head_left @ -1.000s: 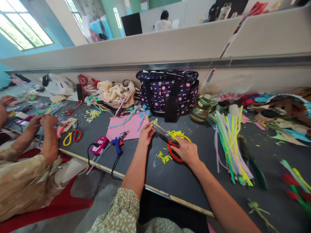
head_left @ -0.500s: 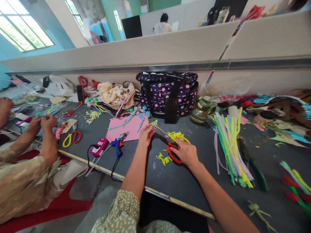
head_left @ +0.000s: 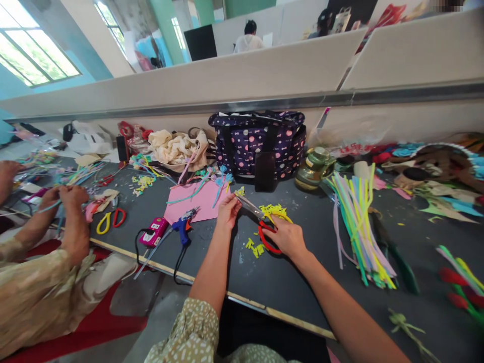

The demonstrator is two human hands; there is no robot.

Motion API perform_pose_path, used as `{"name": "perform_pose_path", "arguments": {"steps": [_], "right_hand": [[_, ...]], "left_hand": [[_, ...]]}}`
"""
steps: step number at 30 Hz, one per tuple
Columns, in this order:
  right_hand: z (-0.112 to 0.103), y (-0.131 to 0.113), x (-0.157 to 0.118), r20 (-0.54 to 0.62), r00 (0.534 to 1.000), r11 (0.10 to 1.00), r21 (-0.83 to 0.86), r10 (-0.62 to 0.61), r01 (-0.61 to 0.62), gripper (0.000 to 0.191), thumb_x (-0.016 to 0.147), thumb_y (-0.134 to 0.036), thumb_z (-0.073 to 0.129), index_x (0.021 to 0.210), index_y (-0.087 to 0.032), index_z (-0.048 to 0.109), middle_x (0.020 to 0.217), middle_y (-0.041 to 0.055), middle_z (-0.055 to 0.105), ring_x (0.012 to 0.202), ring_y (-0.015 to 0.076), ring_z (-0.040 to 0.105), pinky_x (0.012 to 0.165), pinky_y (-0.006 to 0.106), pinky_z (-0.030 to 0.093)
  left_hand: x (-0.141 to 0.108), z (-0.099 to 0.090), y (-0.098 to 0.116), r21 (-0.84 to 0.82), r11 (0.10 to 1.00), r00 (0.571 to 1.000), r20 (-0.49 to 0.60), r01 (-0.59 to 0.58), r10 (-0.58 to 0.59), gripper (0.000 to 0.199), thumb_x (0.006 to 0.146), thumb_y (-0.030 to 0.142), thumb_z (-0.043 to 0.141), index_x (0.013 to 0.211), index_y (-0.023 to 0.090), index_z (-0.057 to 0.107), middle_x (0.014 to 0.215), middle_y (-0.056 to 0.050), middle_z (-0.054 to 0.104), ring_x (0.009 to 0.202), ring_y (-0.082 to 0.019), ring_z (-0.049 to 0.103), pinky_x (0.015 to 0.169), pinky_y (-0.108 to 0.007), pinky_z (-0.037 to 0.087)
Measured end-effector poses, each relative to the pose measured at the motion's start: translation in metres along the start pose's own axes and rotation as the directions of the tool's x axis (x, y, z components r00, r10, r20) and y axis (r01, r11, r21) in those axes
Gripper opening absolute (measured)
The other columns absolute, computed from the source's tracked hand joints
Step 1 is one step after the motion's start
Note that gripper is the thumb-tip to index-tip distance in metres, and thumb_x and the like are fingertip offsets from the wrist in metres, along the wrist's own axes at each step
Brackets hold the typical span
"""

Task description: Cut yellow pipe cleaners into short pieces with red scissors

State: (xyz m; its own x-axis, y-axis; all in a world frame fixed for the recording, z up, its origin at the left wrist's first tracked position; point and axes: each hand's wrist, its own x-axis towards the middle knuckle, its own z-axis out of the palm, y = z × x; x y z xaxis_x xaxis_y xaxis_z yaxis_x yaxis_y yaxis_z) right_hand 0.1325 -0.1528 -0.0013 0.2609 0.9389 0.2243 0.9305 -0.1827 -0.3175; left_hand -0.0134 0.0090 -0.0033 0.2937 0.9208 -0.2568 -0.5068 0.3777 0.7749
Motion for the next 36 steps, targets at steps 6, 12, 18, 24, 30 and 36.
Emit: {"name": "perform_pose_path", "arguments": {"steps": [6,12,18,24,30,36], "right_hand": [[-0.001,-0.002,0.001,0.01,1.0,1.0,0.001,0.004,-0.004,0.031,0.081,-0.054,0.053,0.086,-0.023,0.057,0.074,-0.0012,0.066,0.067,0.0136,0.059,0.055,0.024,0.028],[-0.002,-0.003,0.001,0.03,1.0,1.0,-0.019,0.01,-0.01,0.032,0.082,-0.055,0.052,0.086,-0.023,0.056,0.071,-0.0013,0.065,0.065,0.0138,0.058,0.054,0.025,0.025],[-0.003,-0.005,0.001,0.031,0.999,0.999,-0.035,0.016,-0.014,0.033,0.082,-0.056,0.05,0.086,-0.023,0.057,0.071,-0.0005,0.065,0.065,0.0143,0.059,0.054,0.025,0.025],[-0.002,-0.003,0.001,0.047,0.999,1.0,-0.015,0.019,-0.019,0.035,0.083,-0.056,0.049,0.087,-0.023,0.058,0.073,0.0008,0.066,0.066,0.0149,0.06,0.054,0.025,0.027],[-0.005,-0.005,0.004,0.078,0.996,0.999,-0.026,0.043,-0.041,0.034,0.084,-0.056,0.047,0.091,-0.024,0.058,0.078,0.0011,0.068,0.069,0.0158,0.062,0.056,0.025,0.031],[-0.011,-0.005,0.007,0.008,0.996,0.994,-0.071,0.085,-0.085,0.052,0.079,-0.065,0.046,0.102,-0.019,0.054,0.095,0.0079,0.066,0.083,0.0201,0.061,0.061,0.027,0.038]], "left_hand": [[-0.002,0.002,-0.001,0.005,1.0,1.0,0.009,-0.006,0.005,0.024,0.063,0.011,0.074,0.085,0.014,0.066,0.075,-0.001,0.068,0.061,-0.008,0.06,0.069,-0.022,0.048],[-0.001,0.003,-0.002,0.003,1.0,1.0,-0.009,-0.001,0.001,0.027,0.063,0.01,0.073,0.088,0.014,0.067,0.078,-0.004,0.069,0.067,-0.01,0.063,0.072,-0.023,0.048],[-0.002,0.003,-0.002,-0.004,1.0,1.0,-0.026,-0.002,0.002,0.026,0.063,0.009,0.072,0.088,0.013,0.067,0.077,-0.003,0.07,0.063,-0.008,0.062,0.069,-0.021,0.049],[0.001,0.001,-0.004,0.047,0.999,0.999,-0.032,-0.005,0.007,0.023,0.064,0.013,0.073,0.086,0.015,0.066,0.076,-0.002,0.069,0.066,-0.009,0.062,0.073,-0.023,0.05],[0.001,0.003,-0.001,0.062,0.998,0.994,-0.107,0.012,-0.005,0.02,0.064,0.012,0.073,0.082,0.016,0.065,0.072,-0.001,0.067,0.069,-0.01,0.063,0.075,-0.025,0.051],[0.0,0.003,0.002,0.05,0.999,0.996,-0.087,-0.022,0.027,0.024,0.059,0.014,0.075,0.082,0.014,0.066,0.068,-0.001,0.065,0.058,-0.008,0.059,0.067,-0.023,0.052]]}}
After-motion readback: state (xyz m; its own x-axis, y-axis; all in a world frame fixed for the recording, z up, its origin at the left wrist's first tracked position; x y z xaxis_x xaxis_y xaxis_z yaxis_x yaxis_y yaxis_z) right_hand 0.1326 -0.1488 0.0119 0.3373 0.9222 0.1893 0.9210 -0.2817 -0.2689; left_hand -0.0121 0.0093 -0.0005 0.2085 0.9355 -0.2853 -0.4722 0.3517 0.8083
